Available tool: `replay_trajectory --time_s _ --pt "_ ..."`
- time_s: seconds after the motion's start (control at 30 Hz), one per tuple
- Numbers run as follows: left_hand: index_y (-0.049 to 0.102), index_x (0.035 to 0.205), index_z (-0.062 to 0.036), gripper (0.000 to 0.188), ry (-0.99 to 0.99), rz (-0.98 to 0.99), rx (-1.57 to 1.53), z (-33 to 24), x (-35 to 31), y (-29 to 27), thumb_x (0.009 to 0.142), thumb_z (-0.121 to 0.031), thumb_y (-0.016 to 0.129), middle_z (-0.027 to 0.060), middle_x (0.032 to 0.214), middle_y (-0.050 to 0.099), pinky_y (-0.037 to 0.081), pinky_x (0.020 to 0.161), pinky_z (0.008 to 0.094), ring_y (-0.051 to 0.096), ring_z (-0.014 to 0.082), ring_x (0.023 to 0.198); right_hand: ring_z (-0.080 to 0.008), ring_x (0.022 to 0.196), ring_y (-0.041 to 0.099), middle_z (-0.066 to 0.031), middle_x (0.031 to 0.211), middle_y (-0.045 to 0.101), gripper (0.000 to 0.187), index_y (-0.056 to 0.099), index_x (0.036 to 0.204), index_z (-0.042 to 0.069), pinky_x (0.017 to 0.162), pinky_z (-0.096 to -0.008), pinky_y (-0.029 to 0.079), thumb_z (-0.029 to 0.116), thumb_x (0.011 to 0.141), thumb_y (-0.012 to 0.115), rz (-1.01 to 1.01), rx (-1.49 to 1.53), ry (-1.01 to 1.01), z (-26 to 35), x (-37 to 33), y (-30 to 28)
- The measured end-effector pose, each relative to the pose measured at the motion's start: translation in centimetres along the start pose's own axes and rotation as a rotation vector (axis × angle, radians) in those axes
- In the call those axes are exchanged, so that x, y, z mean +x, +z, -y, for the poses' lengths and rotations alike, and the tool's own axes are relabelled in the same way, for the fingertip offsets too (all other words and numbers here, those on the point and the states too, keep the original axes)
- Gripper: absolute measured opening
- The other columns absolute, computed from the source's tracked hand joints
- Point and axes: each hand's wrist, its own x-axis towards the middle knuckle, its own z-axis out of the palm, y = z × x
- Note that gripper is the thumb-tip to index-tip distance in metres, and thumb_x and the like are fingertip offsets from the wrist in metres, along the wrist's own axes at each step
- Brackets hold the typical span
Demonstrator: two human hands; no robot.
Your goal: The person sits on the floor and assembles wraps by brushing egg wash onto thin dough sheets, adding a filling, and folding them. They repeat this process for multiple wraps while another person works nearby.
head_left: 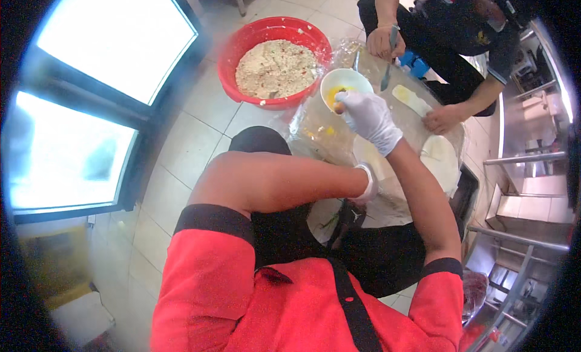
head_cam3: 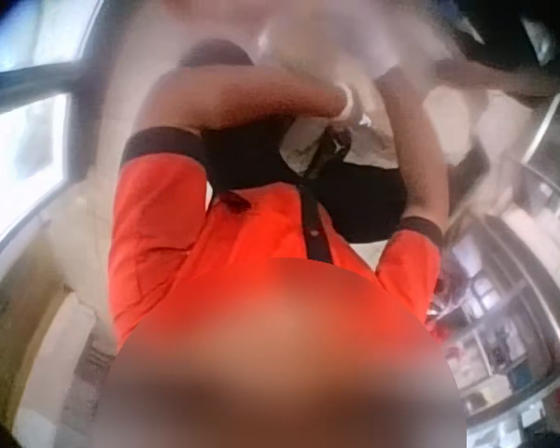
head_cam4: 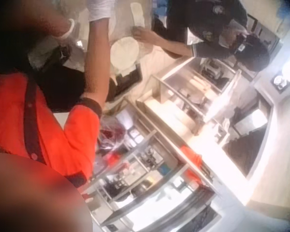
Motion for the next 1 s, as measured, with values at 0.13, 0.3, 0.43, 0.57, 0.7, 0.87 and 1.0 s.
replay_trajectory --time_s 0.13,0.3,0.43,0.57,0.7,0.87,1.0 --pt "0.077 0.102 -0.0110 0.035 0.024 -0.053 -0.004 -0.2 -1.6 -0.7 0.074 -0.031 0.070 0.0121 0.103 0.074 0.055 0.073 0.0490 0.070 0.0329 0.095 -0.0311 0.074 0.070 -0.0108 0.077 0.069 0.008 0.067 0.084 0.012 0.062 -0.0434 0.055 0.016 0.083 0.060 0.173 -0.008 -0.054 0.1 1.6 3.9" --pt "0.077 0.104 -0.0098 0.033 0.079 -0.142 0.049 -1.2 -1.7 -0.4 0.078 -0.028 0.067 0.0126 0.105 0.073 0.055 0.075 0.0491 0.070 0.0338 0.098 -0.0304 0.072 0.070 -0.0100 0.074 0.069 0.008 0.067 0.082 0.011 0.063 -0.0423 0.055 0.017 0.082 0.062 0.291 -0.087 -0.056 1.1 1.8 5.0" --pt "0.077 0.103 -0.0093 0.034 0.114 -0.069 0.019 -2.1 -4.2 -2.3 0.078 -0.030 0.066 0.0146 0.105 0.073 0.055 0.078 0.0498 0.070 0.0340 0.097 -0.0305 0.077 0.070 -0.0113 0.080 0.069 0.010 0.066 0.090 0.011 0.066 -0.0426 0.055 0.017 0.084 0.063 0.282 -0.059 -0.007 1.5 1.9 3.8" --pt "0.075 0.099 -0.0055 0.035 0.122 -0.124 -0.180 -3.4 -10.6 -5.6 0.081 -0.033 0.064 0.0178 0.097 0.072 0.054 0.082 0.0471 0.070 0.0342 0.095 -0.0331 0.079 0.069 -0.0125 0.087 0.069 0.021 0.064 0.104 0.009 0.067 -0.0436 0.055 0.022 0.088 0.062 0.141 0.149 0.009 1.9 -0.1 -1.5" --pt "0.072 0.094 -0.0012 0.030 0.291 -0.251 -0.511 -0.3 -21.1 -11.1 0.089 -0.027 0.057 0.0200 0.092 0.071 0.053 0.081 0.0429 0.068 0.0318 0.084 -0.0364 0.089 0.066 -0.0185 0.095 0.068 0.025 0.066 0.110 0.006 0.076 -0.0436 0.053 0.020 0.090 0.062 0.406 0.294 0.093 -1.7 -5.1 -7.0" --pt "0.068 0.089 0.0003 0.030 0.023 -0.973 -0.882 9.7 -28.8 -9.8 0.095 -0.027 0.058 0.0067 0.081 0.068 0.049 0.070 0.0335 0.060 0.0160 0.075 -0.0280 0.087 0.068 -0.0165 0.095 0.071 0.023 0.068 0.100 -0.001 0.079 -0.0391 0.052 0.019 0.091 0.061 0.475 0.434 0.510 -4.1 -9.8 -13.0" --pt "0.067 0.093 0.0016 0.029 -0.321 -1.181 -0.929 15.5 -30.4 -8.7 0.097 -0.025 0.058 -0.0013 0.077 0.059 0.046 0.068 0.0288 0.053 0.0083 0.073 -0.0141 0.074 0.062 -0.0055 0.080 0.068 0.019 0.070 0.098 -0.001 0.068 -0.0306 0.050 0.013 0.087 0.064 0.390 0.464 0.584 -9.6 -17.2 -11.1"
